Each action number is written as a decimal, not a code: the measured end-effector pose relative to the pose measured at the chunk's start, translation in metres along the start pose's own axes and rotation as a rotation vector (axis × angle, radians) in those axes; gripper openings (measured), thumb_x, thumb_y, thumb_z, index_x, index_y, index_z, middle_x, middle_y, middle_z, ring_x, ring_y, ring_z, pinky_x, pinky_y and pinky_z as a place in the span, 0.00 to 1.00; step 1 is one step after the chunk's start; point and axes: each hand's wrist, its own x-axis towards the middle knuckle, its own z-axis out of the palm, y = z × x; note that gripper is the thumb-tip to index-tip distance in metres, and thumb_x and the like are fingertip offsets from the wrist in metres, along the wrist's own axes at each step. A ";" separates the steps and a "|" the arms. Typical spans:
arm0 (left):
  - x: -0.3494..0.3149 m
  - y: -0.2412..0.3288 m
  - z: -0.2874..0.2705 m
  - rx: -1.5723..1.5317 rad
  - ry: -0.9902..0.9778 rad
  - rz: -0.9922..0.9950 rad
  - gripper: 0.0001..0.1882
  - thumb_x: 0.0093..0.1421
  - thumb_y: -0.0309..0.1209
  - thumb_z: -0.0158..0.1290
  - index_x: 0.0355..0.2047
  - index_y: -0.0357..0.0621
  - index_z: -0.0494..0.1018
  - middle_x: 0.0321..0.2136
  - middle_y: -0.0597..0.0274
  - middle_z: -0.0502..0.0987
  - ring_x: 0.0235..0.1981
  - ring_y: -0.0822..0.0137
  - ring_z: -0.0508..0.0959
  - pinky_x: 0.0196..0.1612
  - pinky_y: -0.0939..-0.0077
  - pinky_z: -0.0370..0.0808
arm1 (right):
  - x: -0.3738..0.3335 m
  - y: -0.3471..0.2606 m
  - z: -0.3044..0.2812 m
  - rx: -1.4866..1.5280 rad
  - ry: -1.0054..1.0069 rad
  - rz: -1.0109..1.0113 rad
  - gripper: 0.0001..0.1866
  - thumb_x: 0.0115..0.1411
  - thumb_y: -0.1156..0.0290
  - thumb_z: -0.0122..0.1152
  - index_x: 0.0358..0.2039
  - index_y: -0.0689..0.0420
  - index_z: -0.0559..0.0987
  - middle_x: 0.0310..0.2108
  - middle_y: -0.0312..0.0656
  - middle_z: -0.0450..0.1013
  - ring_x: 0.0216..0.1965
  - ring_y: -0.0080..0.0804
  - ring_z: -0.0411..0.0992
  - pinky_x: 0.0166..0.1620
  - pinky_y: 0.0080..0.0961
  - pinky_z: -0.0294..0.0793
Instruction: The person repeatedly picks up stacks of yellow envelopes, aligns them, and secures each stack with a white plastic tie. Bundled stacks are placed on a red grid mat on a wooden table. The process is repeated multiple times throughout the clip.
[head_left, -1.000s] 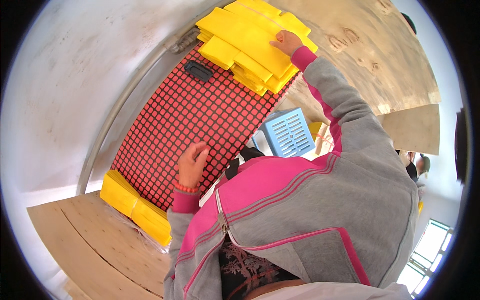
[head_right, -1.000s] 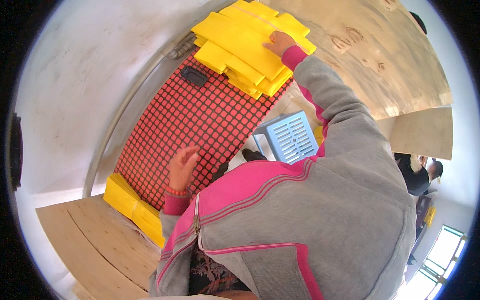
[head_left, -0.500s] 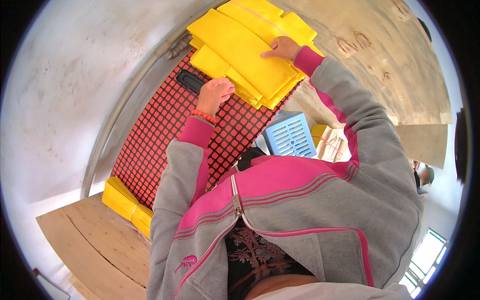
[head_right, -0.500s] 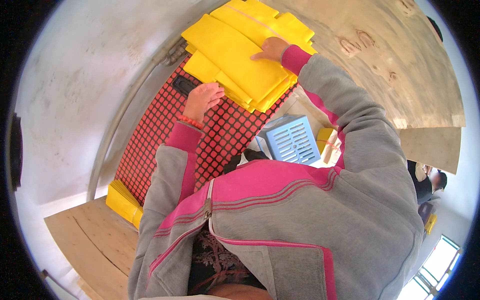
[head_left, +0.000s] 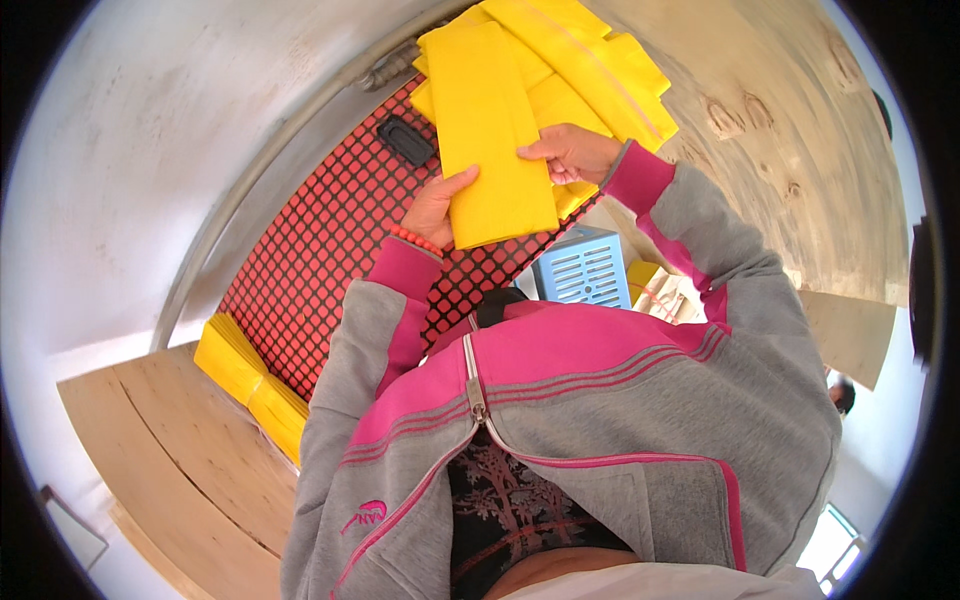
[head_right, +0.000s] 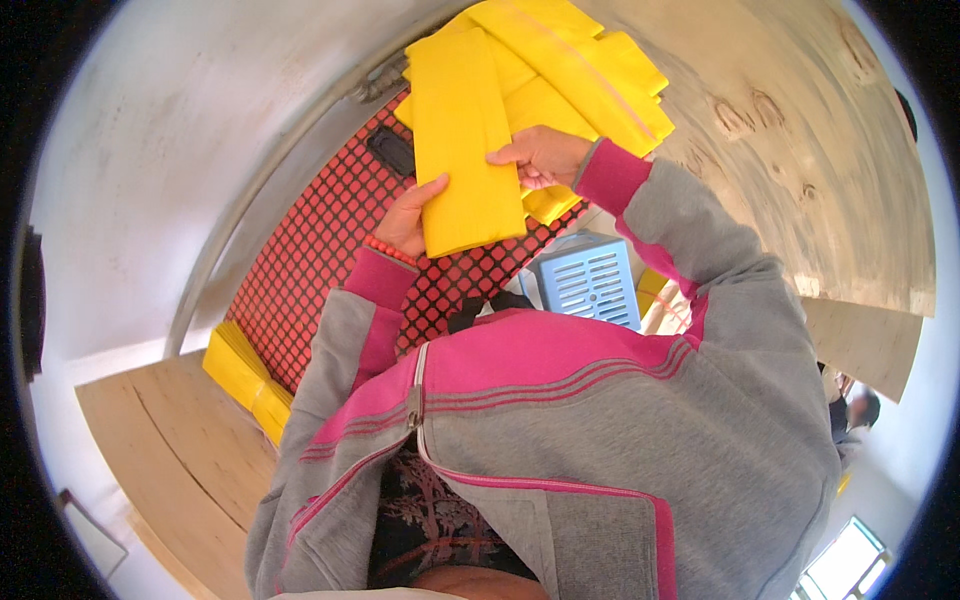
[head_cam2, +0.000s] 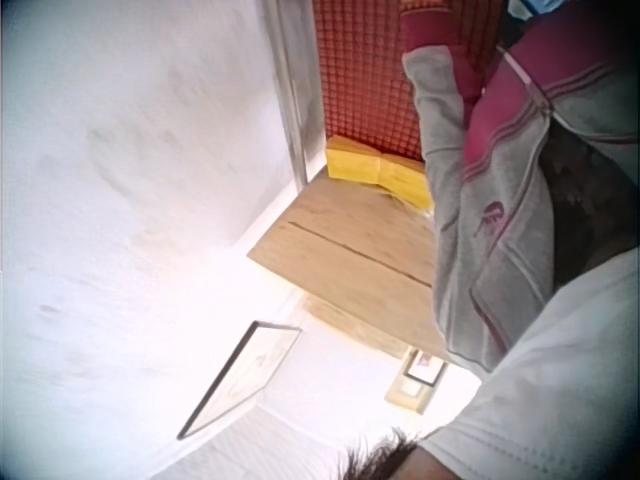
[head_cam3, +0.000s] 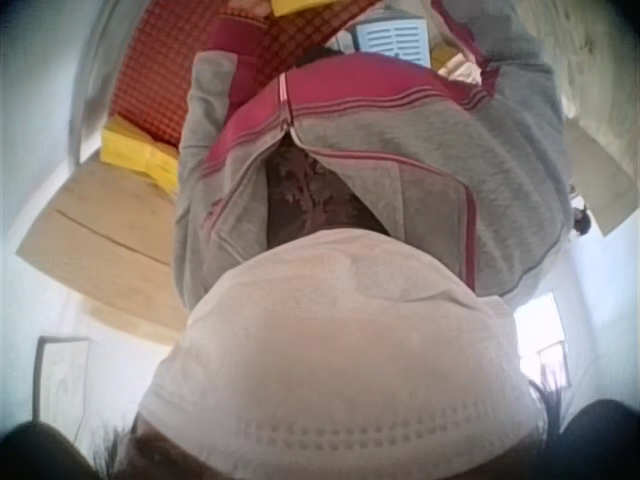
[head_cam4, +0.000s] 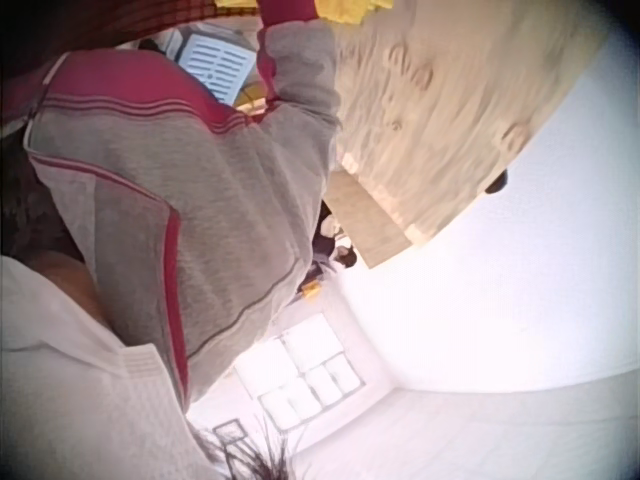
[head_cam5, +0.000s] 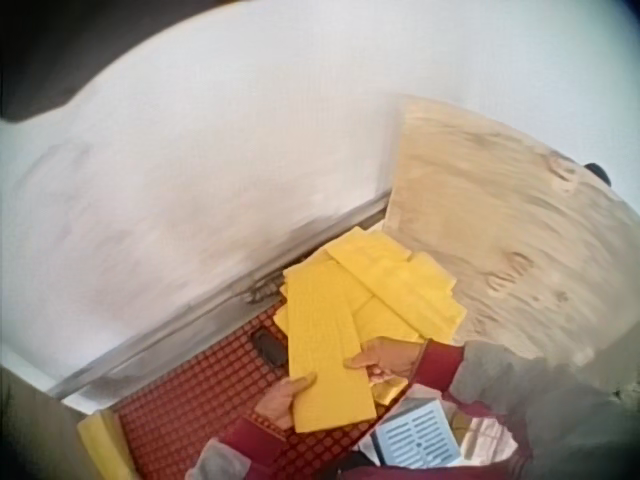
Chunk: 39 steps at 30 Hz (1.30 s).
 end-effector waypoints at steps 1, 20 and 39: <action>-0.008 -0.001 -0.002 0.053 0.002 -0.003 0.22 0.66 0.33 0.48 0.57 0.35 0.62 0.54 0.52 0.70 0.53 0.60 0.73 0.55 0.66 0.72 | 0.002 0.003 0.008 0.075 0.005 -0.033 0.13 0.62 0.59 0.57 0.38 0.54 0.78 0.28 0.30 0.77 0.21 0.14 0.70 0.24 0.09 0.69; -0.267 -0.095 -0.141 0.126 0.539 0.336 0.22 0.61 0.27 0.54 0.54 0.34 0.66 0.49 0.56 0.74 0.47 0.63 0.76 0.51 0.70 0.73 | 0.195 0.064 0.267 0.233 -0.130 -0.235 0.17 0.62 0.73 0.54 0.50 0.65 0.71 0.45 0.46 0.74 0.44 0.34 0.75 0.48 0.29 0.76; -0.239 -0.099 -0.198 0.017 0.437 0.140 0.24 0.61 0.24 0.51 0.57 0.35 0.62 0.53 0.53 0.71 0.52 0.56 0.73 0.55 0.61 0.71 | 0.173 0.135 0.222 -0.146 0.411 -0.344 0.13 0.53 0.62 0.65 0.32 0.60 0.81 0.25 0.37 0.77 0.24 0.23 0.73 0.27 0.23 0.72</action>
